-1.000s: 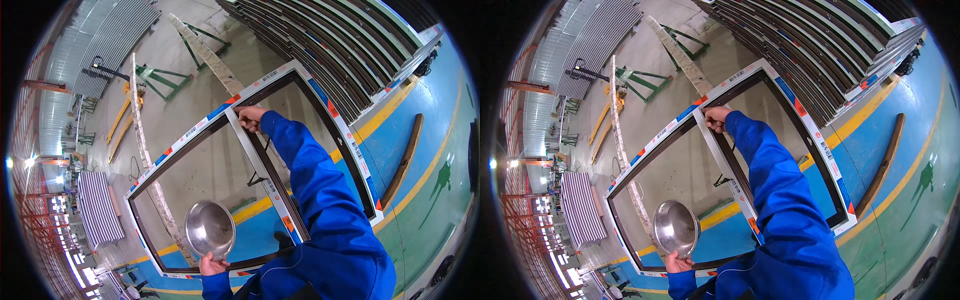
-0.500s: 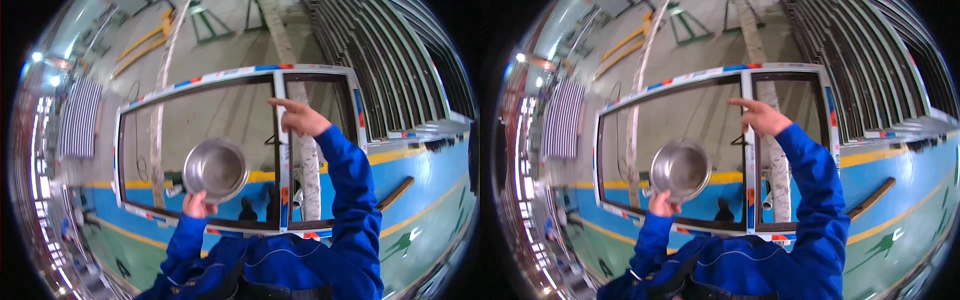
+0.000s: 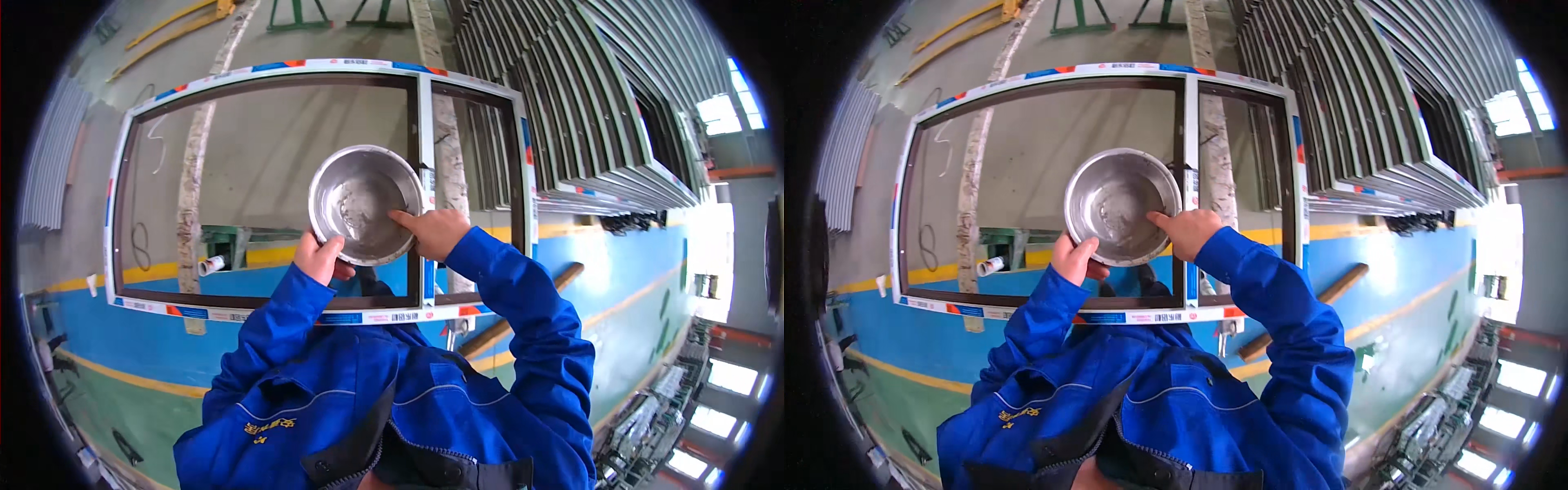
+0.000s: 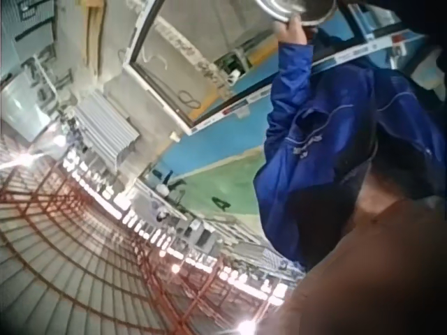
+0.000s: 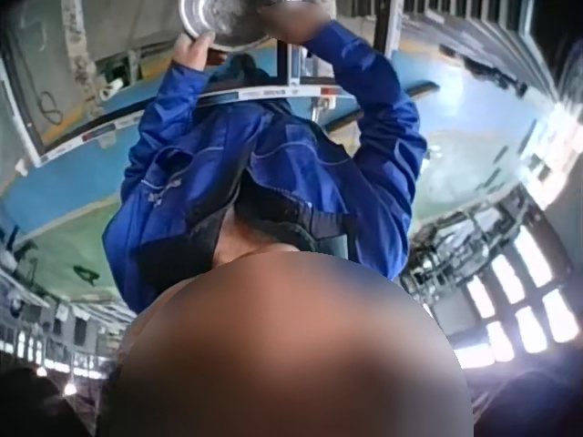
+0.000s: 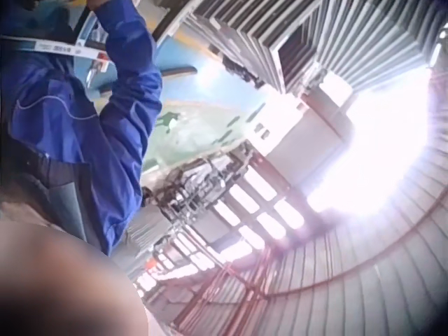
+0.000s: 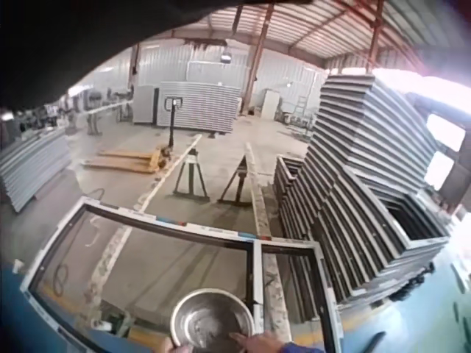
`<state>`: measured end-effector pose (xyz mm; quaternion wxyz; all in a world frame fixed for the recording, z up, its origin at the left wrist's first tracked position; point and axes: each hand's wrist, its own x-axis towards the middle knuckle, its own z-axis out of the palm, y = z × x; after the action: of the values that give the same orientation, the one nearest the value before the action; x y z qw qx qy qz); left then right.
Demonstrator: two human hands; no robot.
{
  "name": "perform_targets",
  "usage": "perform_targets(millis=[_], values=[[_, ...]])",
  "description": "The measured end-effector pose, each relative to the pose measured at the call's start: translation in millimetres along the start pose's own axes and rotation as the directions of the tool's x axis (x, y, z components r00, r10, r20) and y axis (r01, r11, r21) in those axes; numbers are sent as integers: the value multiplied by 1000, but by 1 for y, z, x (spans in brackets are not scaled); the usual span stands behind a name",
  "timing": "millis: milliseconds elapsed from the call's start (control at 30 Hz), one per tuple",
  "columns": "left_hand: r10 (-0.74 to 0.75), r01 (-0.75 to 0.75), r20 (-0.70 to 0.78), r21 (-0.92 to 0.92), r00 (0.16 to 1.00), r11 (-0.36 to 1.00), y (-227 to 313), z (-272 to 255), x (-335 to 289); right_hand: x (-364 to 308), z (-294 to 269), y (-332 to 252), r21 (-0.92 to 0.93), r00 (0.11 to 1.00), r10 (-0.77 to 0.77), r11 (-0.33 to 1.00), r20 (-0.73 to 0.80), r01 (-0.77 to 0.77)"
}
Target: Applying sealant to the joints of a window frame with a caulk gun and smoothing it out with a finger.
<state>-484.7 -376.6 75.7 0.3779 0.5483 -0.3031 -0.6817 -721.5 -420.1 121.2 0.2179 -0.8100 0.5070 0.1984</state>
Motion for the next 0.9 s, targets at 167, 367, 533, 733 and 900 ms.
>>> perform_targets(millis=[167,367,533,733,900], values=[[-42,38,128,32,991,999,-9,4,-2,-36,14,-2,74,996,85,993,36,-87],[-83,82,177,14,981,997,-18,4,-1,-135,10,58,507,950,289,840,-117,-192],[-125,128,158,-6,979,992,-21,-3,-2,-187,80,102,235,835,550,809,25,-539],[-158,161,85,-29,984,987,-21,-15,3,-205,155,134,80,753,626,756,204,-650],[-170,170,36,0,985,985,-25,-24,4,-189,172,141,-100,666,647,741,372,-664]])
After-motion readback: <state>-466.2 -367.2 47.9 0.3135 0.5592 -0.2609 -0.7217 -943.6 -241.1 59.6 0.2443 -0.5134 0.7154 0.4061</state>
